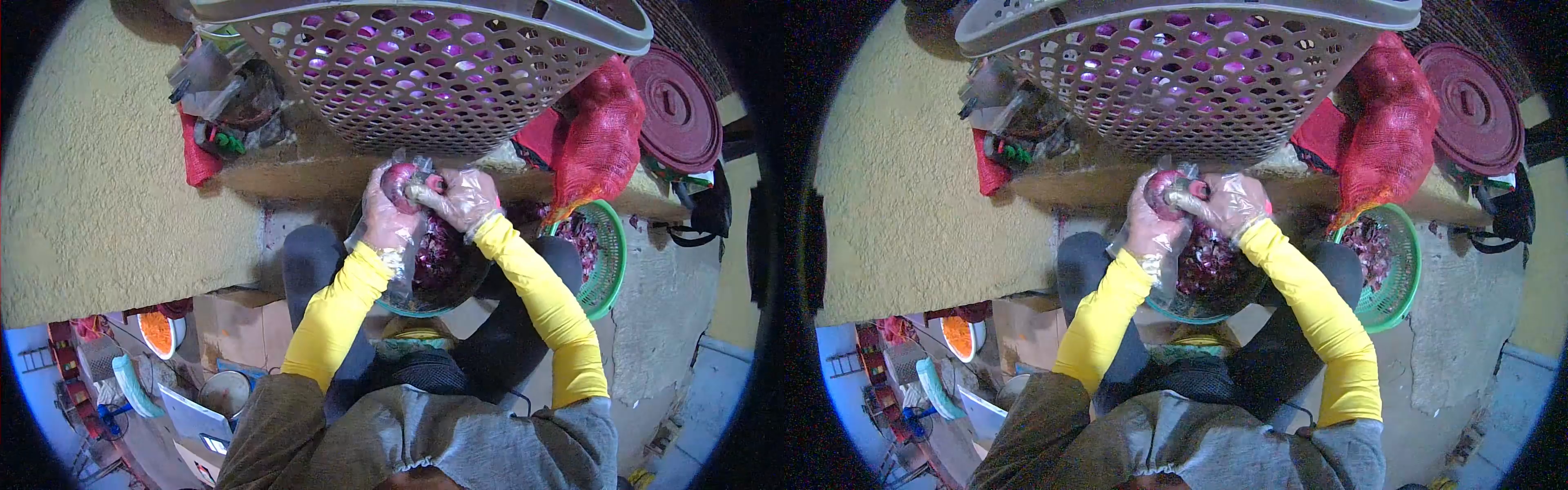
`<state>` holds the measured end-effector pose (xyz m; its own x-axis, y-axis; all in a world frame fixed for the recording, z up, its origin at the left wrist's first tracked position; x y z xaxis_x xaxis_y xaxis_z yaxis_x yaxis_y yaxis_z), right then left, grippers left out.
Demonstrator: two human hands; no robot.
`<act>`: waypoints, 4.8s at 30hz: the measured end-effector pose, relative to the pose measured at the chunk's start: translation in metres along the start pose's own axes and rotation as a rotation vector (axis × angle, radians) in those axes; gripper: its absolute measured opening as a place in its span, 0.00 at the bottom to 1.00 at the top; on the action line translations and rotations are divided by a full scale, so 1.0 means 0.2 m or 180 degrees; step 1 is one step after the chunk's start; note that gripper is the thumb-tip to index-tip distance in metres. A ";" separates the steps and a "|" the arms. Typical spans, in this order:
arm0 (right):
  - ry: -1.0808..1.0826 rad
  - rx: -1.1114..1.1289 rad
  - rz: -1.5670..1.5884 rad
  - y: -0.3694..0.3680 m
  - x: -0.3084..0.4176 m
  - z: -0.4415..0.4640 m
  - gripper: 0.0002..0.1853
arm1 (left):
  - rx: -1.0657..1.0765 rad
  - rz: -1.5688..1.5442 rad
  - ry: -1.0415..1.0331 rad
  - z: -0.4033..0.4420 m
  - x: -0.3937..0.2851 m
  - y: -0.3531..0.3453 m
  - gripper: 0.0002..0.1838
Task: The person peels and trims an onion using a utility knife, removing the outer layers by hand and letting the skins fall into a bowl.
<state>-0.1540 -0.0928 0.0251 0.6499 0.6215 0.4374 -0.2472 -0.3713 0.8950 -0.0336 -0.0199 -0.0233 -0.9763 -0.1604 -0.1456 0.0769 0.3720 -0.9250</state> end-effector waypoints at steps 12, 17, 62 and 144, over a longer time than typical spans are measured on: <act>0.0491 0.0283 0.0203 0.13 -0.12 0.07 0.36 | 0.0095 0.0700 0.0497 -0.03 -0.10 -0.04 0.16; 0.0879 -0.0151 -0.0015 0.12 -0.05 0.01 0.36 | 0.0265 0.0409 0.0676 -0.01 -0.05 -0.04 0.14; 0.0398 0.0171 0.0236 0.05 -0.09 0.06 0.39 | -0.0313 0.0289 0.0563 0.00 -0.07 0.00 0.17; 0.0317 0.0373 0.0454 0.08 -0.05 -0.07 0.34 | -0.0238 0.0546 0.0126 -0.03 -0.25 0.08 0.27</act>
<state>-0.1745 -0.0944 0.0371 0.5388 0.6199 0.5705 -0.2426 -0.5344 0.8097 0.0152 -0.0010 -0.0279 -0.9574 -0.0533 -0.2838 0.2291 0.4580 -0.8589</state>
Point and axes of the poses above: each hand's wrist, its own z-axis towards the middle knuckle, its own y-axis out of the back of the hand, x = y × z, the point moved 2 cm from there along z, towards the middle knuckle, and after that the axes turned 3 degrees about x, right-handed, at the moved point
